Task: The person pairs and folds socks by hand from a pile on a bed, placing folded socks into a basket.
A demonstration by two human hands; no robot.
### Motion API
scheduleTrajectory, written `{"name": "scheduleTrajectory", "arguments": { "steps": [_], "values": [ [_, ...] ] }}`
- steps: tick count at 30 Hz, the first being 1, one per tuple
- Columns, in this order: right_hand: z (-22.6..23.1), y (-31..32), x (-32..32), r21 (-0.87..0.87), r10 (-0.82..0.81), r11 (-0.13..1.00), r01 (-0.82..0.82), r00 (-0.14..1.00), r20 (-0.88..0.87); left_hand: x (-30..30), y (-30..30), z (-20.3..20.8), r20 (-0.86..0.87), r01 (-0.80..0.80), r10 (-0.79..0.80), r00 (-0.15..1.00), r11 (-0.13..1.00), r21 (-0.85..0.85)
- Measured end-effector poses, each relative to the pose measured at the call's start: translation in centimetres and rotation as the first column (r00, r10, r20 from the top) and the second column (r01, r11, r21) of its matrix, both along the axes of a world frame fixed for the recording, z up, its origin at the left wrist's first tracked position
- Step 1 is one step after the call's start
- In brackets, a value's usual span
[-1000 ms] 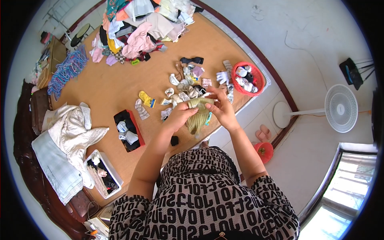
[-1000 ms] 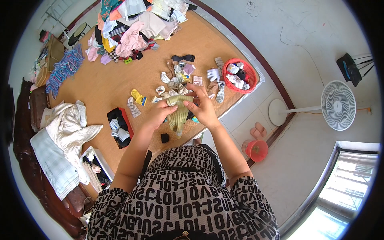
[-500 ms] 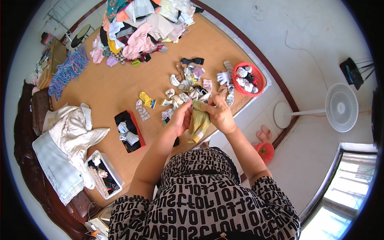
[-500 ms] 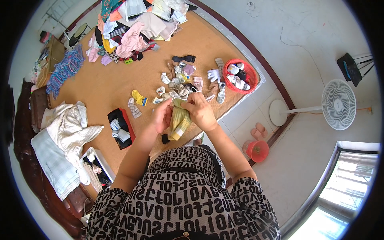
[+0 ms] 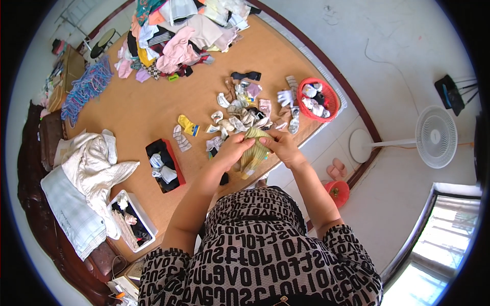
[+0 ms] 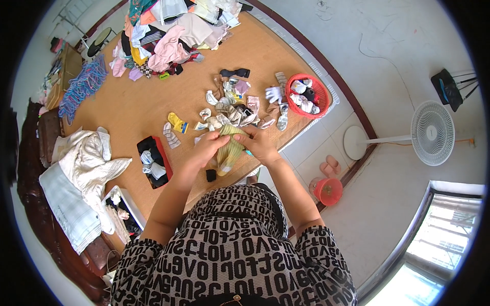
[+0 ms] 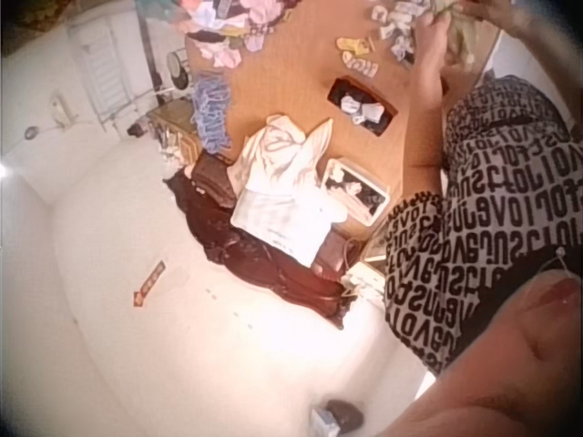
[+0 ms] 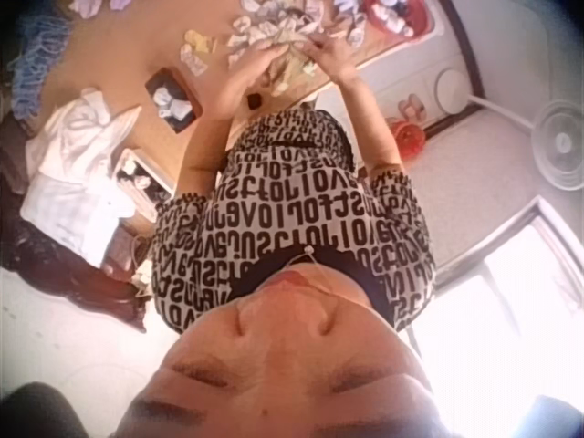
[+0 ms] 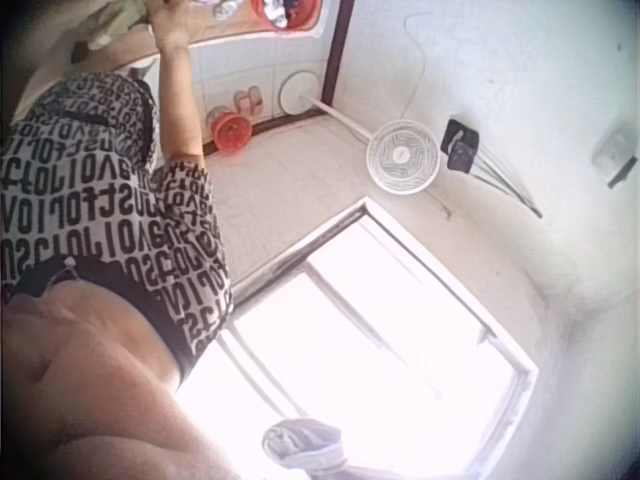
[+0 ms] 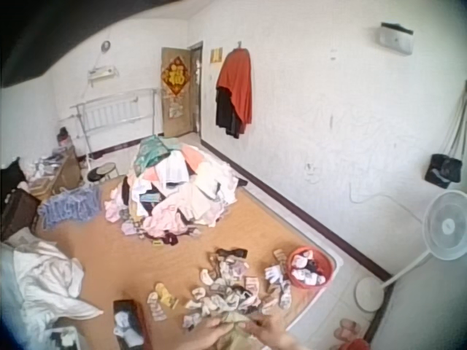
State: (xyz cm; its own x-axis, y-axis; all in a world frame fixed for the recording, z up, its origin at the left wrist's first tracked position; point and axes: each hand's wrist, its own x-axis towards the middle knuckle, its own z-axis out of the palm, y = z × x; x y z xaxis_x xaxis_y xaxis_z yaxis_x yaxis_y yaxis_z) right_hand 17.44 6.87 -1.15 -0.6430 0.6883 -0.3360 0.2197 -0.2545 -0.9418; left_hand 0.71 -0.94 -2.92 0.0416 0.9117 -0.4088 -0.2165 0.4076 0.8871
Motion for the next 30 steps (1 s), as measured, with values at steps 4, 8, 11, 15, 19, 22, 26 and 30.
{"name": "scheduleTrajectory", "arguments": {
  "steps": [4,8,11,15,19,22,26,30],
  "values": [
    [0.0,-0.6,-0.9,0.509,-0.126,0.858,0.064,0.988,0.088,1.0,0.2,0.2,0.349,-0.110,0.220,0.911,0.945,-0.309],
    [1.4,-1.2,-1.6,0.773,-0.251,0.624,0.114,0.966,0.060,0.8,0.0,0.2,0.463,-0.134,0.322,0.826,0.910,-0.393],
    [1.6,-1.3,-1.7,0.850,-0.287,0.520,0.078,0.954,0.089,0.4,-0.1,-0.3,0.484,-0.139,0.307,0.819,0.926,-0.352],
    [0.5,-1.1,-1.5,0.836,-0.314,0.526,0.160,0.949,0.016,0.2,0.1,1.5,0.471,-0.009,0.139,0.871,0.963,-0.268],
    [-0.1,-0.5,-1.2,0.194,-0.411,0.901,0.388,0.906,0.095,0.9,0.2,0.0,-0.040,-0.138,0.138,0.990,0.990,0.008],
    [0.1,-0.2,-1.0,-0.107,-0.476,0.879,0.464,0.848,-0.232,1.3,-0.1,-1.3,-0.149,-0.257,0.308,0.940,0.924,0.285],
    [0.4,0.1,-0.7,-0.392,-0.469,0.860,0.327,0.809,-0.355,0.9,-0.3,-1.7,-0.334,-0.051,0.212,0.919,0.900,0.432],
    [0.4,0.4,-0.5,-0.505,-0.463,0.832,0.232,0.791,-0.399,1.0,-0.1,-0.8,-0.244,-0.072,0.186,0.952,0.908,0.413]
  ]
}}
